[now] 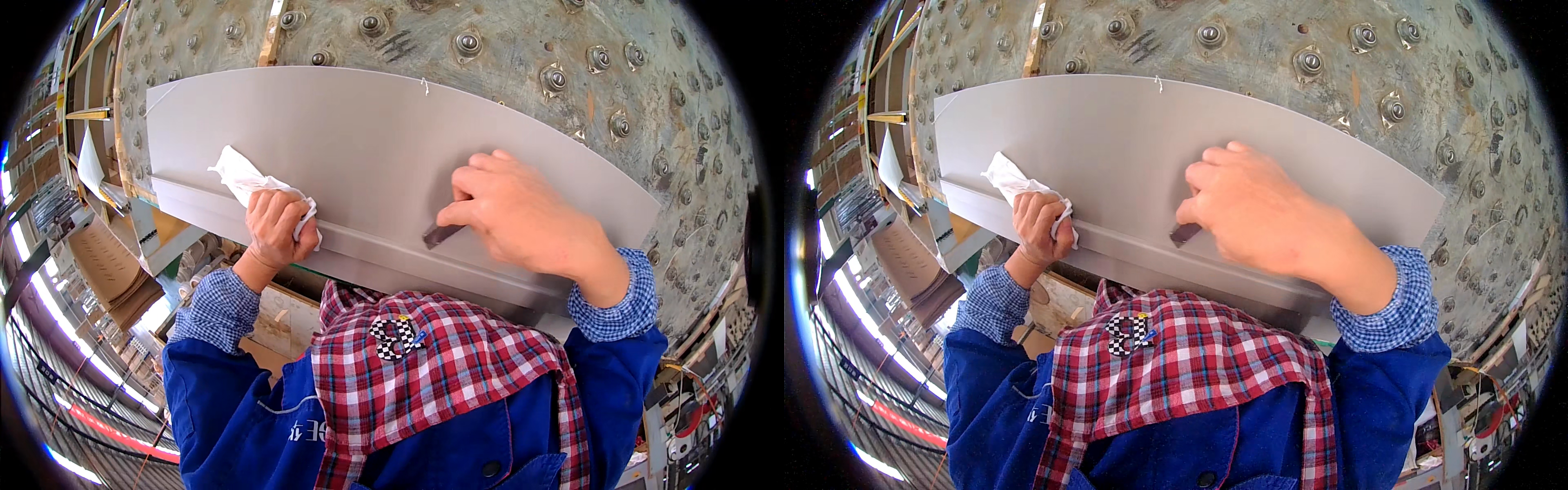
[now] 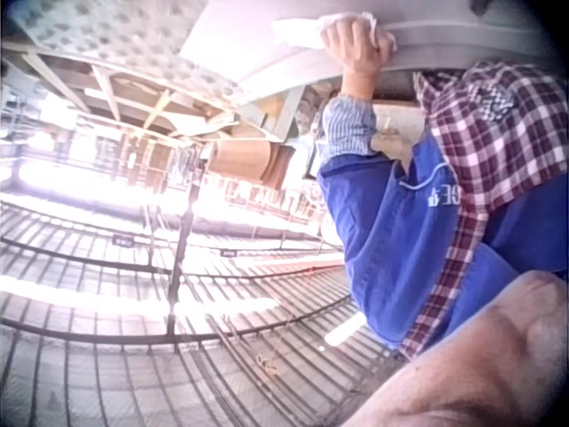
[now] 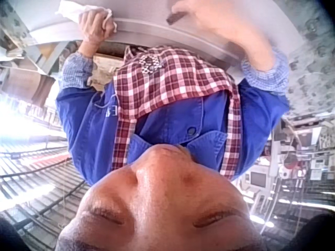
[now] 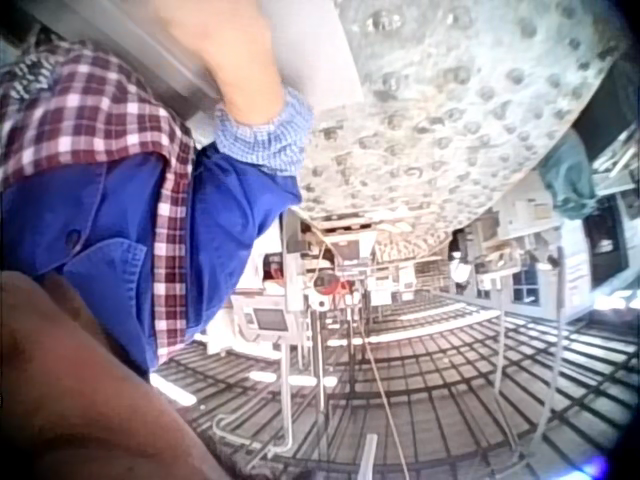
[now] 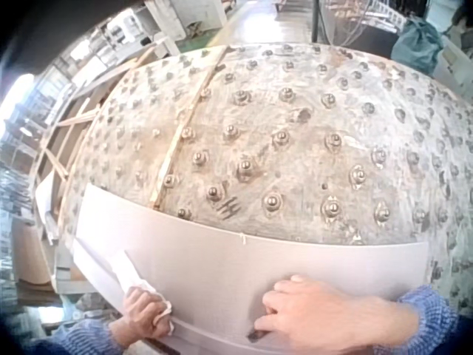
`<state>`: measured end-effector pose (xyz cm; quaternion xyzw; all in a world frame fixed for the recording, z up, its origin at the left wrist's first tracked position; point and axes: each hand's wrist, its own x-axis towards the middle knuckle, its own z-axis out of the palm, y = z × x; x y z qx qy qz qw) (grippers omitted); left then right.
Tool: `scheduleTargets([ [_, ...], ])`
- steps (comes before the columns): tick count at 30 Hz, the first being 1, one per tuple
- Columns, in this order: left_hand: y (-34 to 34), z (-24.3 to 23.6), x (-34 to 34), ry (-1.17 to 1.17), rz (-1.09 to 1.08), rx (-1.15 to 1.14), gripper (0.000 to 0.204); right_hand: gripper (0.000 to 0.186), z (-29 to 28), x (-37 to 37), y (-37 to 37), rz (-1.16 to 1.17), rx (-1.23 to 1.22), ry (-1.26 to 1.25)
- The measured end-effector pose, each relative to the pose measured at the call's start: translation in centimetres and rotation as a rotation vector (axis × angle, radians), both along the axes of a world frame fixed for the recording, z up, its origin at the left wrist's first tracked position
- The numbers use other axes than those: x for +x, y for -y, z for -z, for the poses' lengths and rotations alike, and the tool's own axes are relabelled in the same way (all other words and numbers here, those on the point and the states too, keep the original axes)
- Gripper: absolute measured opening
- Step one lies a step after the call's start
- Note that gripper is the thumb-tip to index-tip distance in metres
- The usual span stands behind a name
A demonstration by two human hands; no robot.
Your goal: The person wipes a large, curved, light-gray panel with a white cloth, then uses a small metal scraper to remove residue from the surface and edges. The person repeatedly wipes the panel and scrapes along the seams and edges to clean off excess material.
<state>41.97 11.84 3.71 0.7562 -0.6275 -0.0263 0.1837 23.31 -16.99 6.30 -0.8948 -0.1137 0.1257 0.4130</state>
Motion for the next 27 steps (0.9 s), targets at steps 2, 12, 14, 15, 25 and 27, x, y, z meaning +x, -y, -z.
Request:
scheduleTargets([
  [2,0.1,0.0,0.0,0.003,0.001,0.000,0.017,0.027,-0.2,0.3,0.1,0.069,0.005,0.043],
  [12,0.3,-0.1,0.1,0.015,0.005,-0.006,0.019,0.026,2.0,3.8,-5.8,0.172,0.075,0.252],
  [14,0.2,-0.1,0.1,0.014,0.002,-0.003,0.020,0.027,2.0,3.7,-5.6,0.131,0.053,0.207],
  [15,0.1,-0.1,0.1,0.014,0.001,-0.002,0.020,0.027,1.9,3.7,-5.4,0.111,0.041,0.184],
  [25,0.1,0.0,-0.1,0.006,-0.009,-0.008,0.019,0.023,-0.3,1.8,-0.5,-0.026,0.013,-0.031],
  [27,0.1,-0.1,-0.1,0.002,-0.011,-0.001,0.018,0.023,-0.3,1.4,-0.2,0.010,-0.001,-0.005],
])
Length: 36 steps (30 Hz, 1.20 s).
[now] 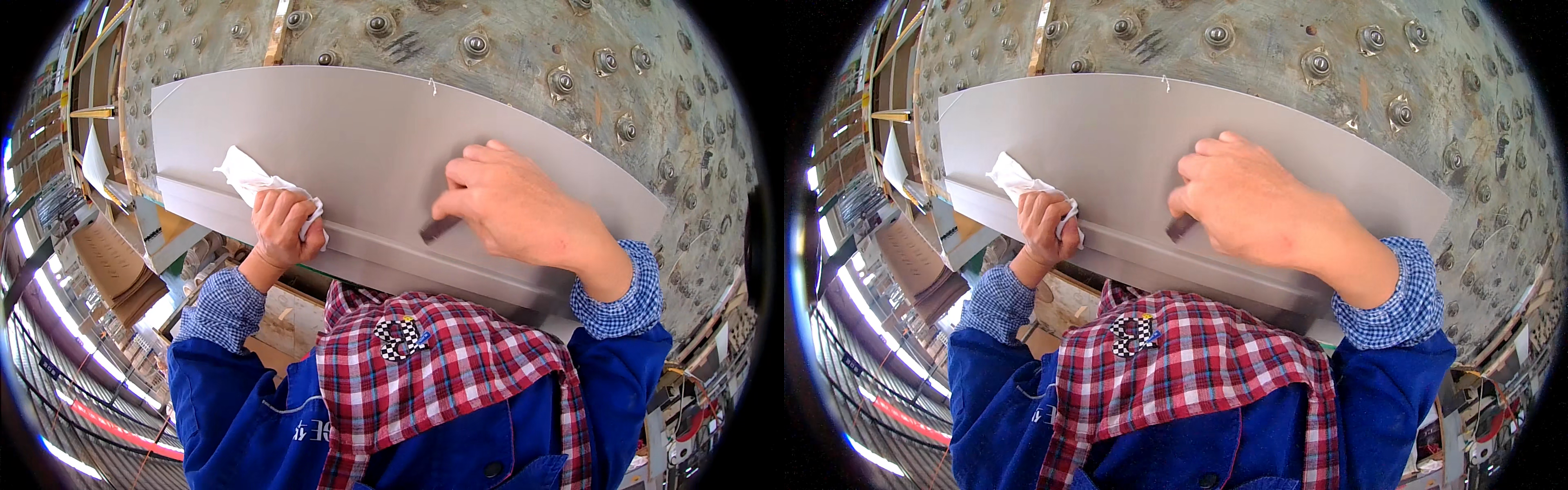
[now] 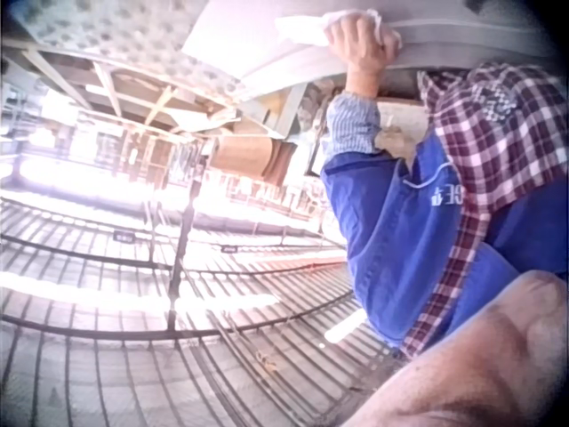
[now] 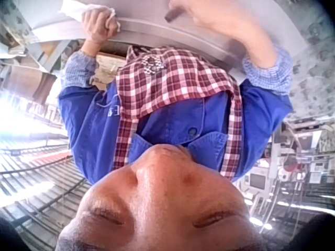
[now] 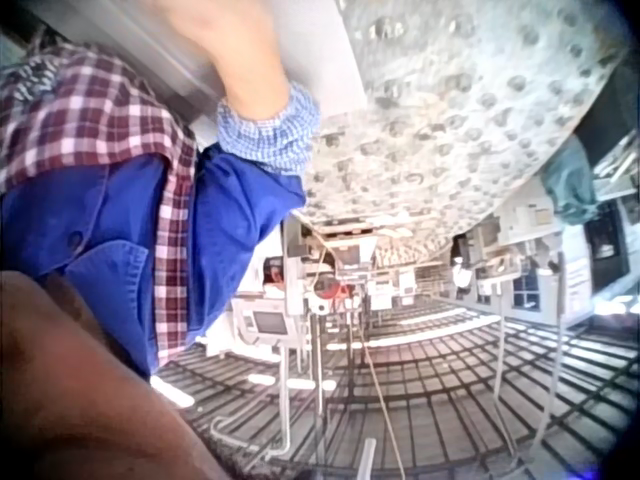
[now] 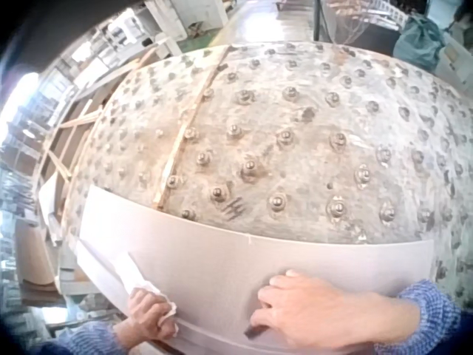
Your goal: The person wipes a large, curved, light-gray panel with a white cloth, then uses a small metal scraper to remove residue from the surface and edges. The person repeatedly wipes the panel and scrapes along the seams and edges to clean off excess material.
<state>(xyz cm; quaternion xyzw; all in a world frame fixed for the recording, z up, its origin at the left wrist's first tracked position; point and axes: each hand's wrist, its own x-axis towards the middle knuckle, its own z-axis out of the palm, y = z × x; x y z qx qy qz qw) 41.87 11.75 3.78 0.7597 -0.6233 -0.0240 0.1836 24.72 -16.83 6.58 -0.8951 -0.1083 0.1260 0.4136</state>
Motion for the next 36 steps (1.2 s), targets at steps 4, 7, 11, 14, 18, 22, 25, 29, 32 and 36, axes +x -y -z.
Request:
scheduleTargets([
  [4,0.1,0.1,0.0,0.009,0.004,0.003,0.019,0.023,1.7,1.0,-2.9,0.163,0.042,0.188],
  [7,0.1,0.0,0.0,0.014,-0.001,0.007,0.019,0.024,2.7,1.9,-5.4,0.224,0.062,0.269],
  [11,0.1,-0.1,0.1,0.007,0.005,0.008,0.019,0.026,2.6,2.2,-5.8,0.192,0.048,0.249],
  [14,0.1,0.0,0.0,0.002,0.004,0.006,0.019,0.027,2.4,2.0,-5.1,0.164,0.044,0.227],
  [18,-0.1,0.1,0.0,0.009,-0.003,0.003,0.018,0.026,1.7,1.6,-3.6,0.085,0.072,0.084],
  [22,0.0,0.1,0.0,0.010,0.000,0.000,0.018,0.027,1.2,0.6,-2.3,0.061,0.065,0.054],
  [25,0.0,0.2,0.0,0.016,0.002,-0.007,0.017,0.027,0.9,-0.4,-1.5,0.049,0.054,0.025],
  [29,0.0,0.2,-0.1,0.019,0.003,-0.003,0.017,0.029,0.7,-2.0,-0.6,0.061,0.058,0.017],
  [32,0.1,0.1,-0.1,0.022,0.007,0.001,0.017,0.030,0.3,-3.5,0.3,0.080,0.062,0.000],
  [36,0.0,0.1,-0.1,0.015,0.005,0.010,0.016,0.029,-0.5,-4.8,1.6,0.053,-0.010,-0.048],
])
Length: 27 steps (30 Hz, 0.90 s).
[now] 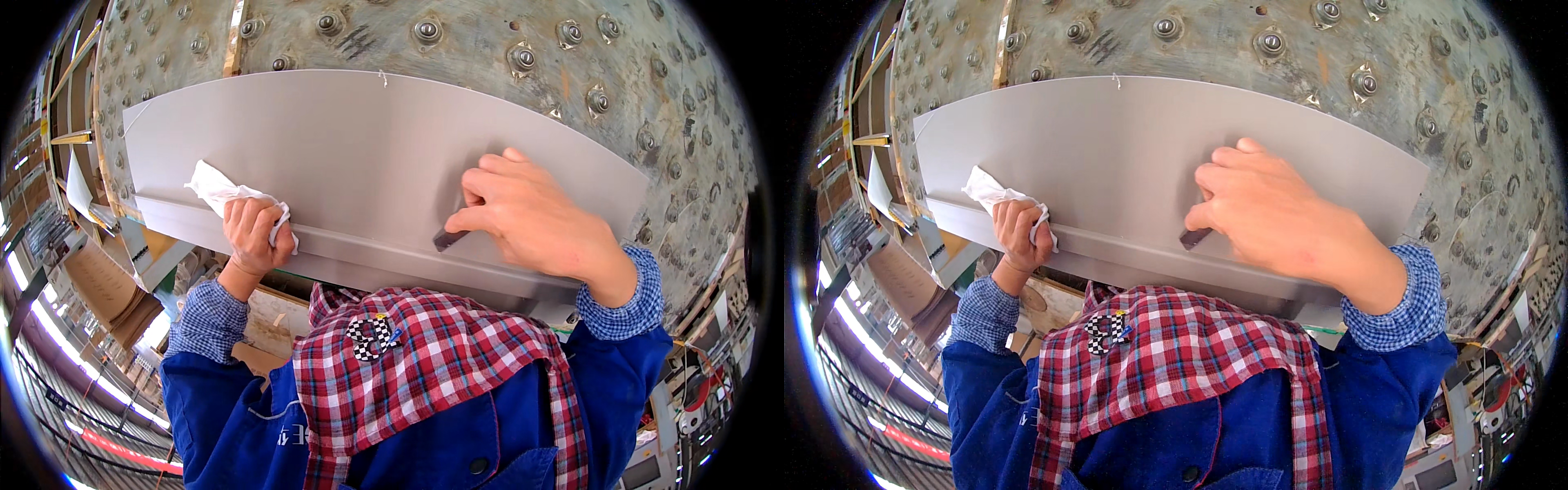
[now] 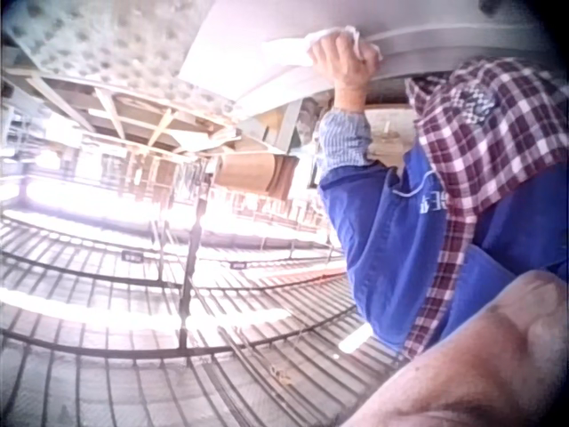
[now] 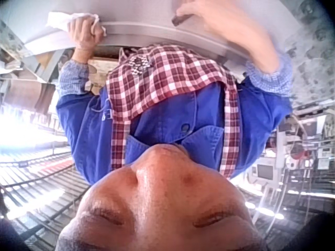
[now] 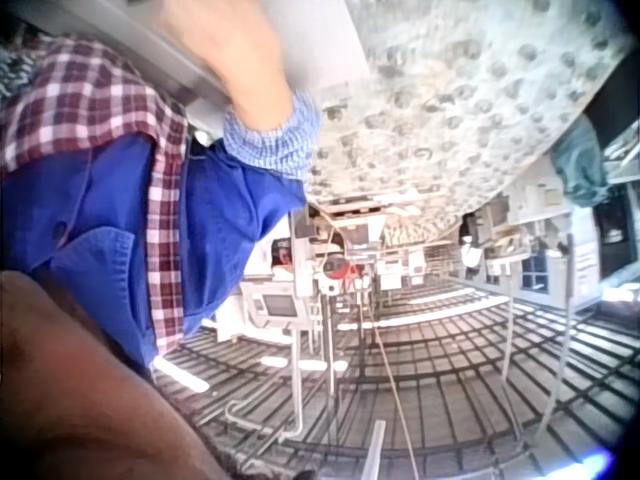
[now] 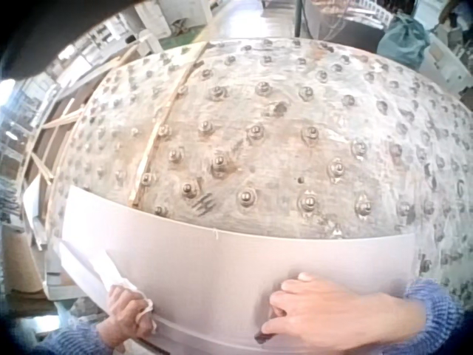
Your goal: The person wipes a large, curved, light-gray panel with a white cloth, then uses a small metal scraper to remove residue from the surface and edges. The person repeatedly wipes the panel and scrapes along the seams and edges to clean off excess material.
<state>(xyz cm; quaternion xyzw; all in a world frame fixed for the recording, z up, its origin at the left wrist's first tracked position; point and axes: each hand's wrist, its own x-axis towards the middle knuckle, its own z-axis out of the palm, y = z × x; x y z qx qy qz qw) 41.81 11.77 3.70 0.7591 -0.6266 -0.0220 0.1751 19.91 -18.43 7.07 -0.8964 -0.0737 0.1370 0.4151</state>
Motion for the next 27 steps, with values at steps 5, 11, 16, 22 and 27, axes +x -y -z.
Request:
scheduleTargets([
  [5,-0.1,0.2,0.1,-0.004,0.007,-0.011,0.016,0.025,-0.5,-1.2,1.2,0.035,-0.037,-0.002],
  [11,-0.2,0.2,0.0,-0.002,0.000,0.009,0.016,0.026,1.3,1.7,-2.5,0.201,0.019,0.190],
  [16,0.2,0.0,0.0,-0.001,-0.001,-0.001,0.017,0.025,3.3,4.6,-6.4,0.248,0.059,0.267],
  [22,0.2,-0.1,-0.1,0.001,0.000,-0.006,0.016,0.025,2.6,5.1,-6.0,0.123,0.050,0.185],
  [27,0.4,-0.2,-0.1,-0.001,0.001,-0.026,0.016,0.028,1.5,3.9,-3.3,0.019,0.064,0.082],
])
